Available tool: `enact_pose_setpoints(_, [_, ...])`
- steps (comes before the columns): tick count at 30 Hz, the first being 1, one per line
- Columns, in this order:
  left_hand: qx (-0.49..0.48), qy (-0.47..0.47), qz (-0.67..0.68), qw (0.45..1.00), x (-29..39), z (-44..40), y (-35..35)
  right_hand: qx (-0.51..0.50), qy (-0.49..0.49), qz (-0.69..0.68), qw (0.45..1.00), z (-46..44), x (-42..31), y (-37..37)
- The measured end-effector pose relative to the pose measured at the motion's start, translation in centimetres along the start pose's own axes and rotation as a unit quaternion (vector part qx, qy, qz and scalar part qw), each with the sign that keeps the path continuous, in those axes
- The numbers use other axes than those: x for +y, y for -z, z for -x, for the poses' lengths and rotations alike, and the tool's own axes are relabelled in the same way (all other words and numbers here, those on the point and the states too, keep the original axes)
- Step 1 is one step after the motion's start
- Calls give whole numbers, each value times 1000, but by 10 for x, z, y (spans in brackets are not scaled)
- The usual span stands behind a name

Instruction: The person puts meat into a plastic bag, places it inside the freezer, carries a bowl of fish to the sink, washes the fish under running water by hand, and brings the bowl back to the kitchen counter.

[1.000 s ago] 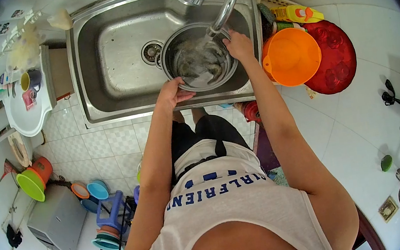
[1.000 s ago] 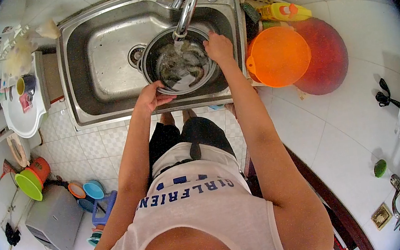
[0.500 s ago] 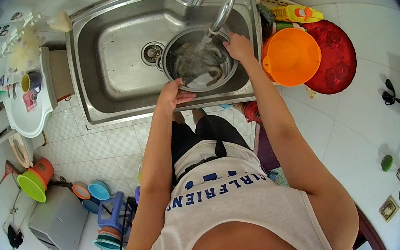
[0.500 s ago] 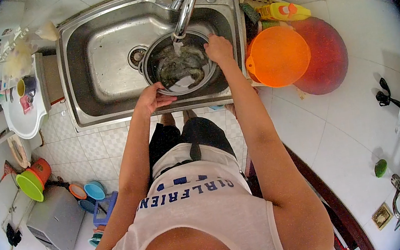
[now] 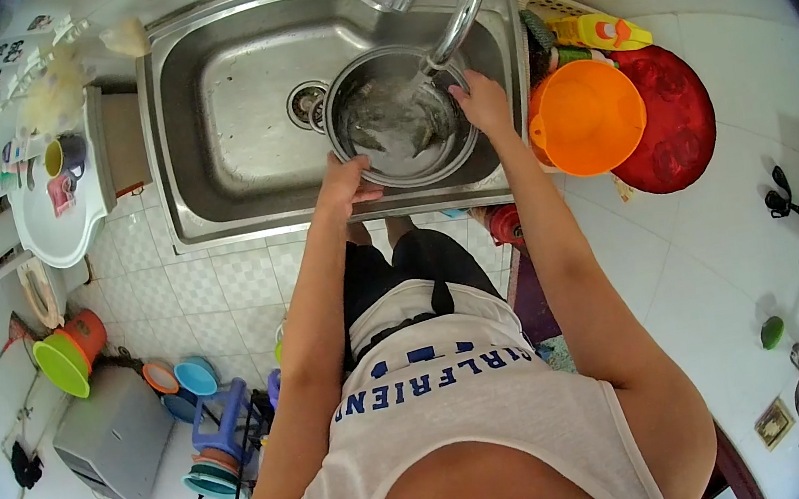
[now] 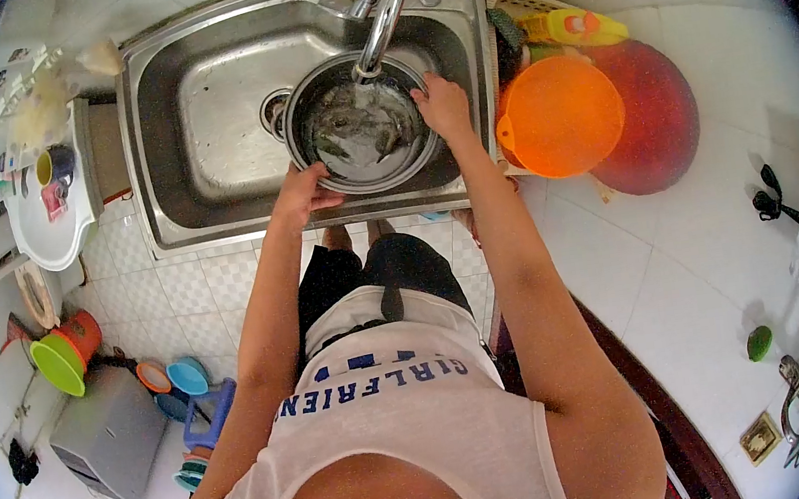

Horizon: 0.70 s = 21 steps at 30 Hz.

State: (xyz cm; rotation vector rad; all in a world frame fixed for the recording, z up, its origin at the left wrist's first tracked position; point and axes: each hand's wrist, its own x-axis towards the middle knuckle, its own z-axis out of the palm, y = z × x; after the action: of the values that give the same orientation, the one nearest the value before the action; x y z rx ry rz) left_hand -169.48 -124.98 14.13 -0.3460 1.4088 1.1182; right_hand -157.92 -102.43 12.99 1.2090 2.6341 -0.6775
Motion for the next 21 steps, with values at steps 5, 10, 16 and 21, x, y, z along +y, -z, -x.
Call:
enact_pose_setpoints(5, [64,2,88,994,3,-10,5,105,-27,-88,990,8,-2,-13])
enact_pose_setpoints(10, [11,2,139,990,-5,-23,10,93,-22,-74,993,6,-11,0])
enact_pose_setpoints(16, [5,57,152,987,-5,-19,7,105,-51,-86,989,8,-16,7])
enact_pose_setpoints(21, [30,2,115,993,-9,-20,3,219,196,14,956,9,-39,-5])
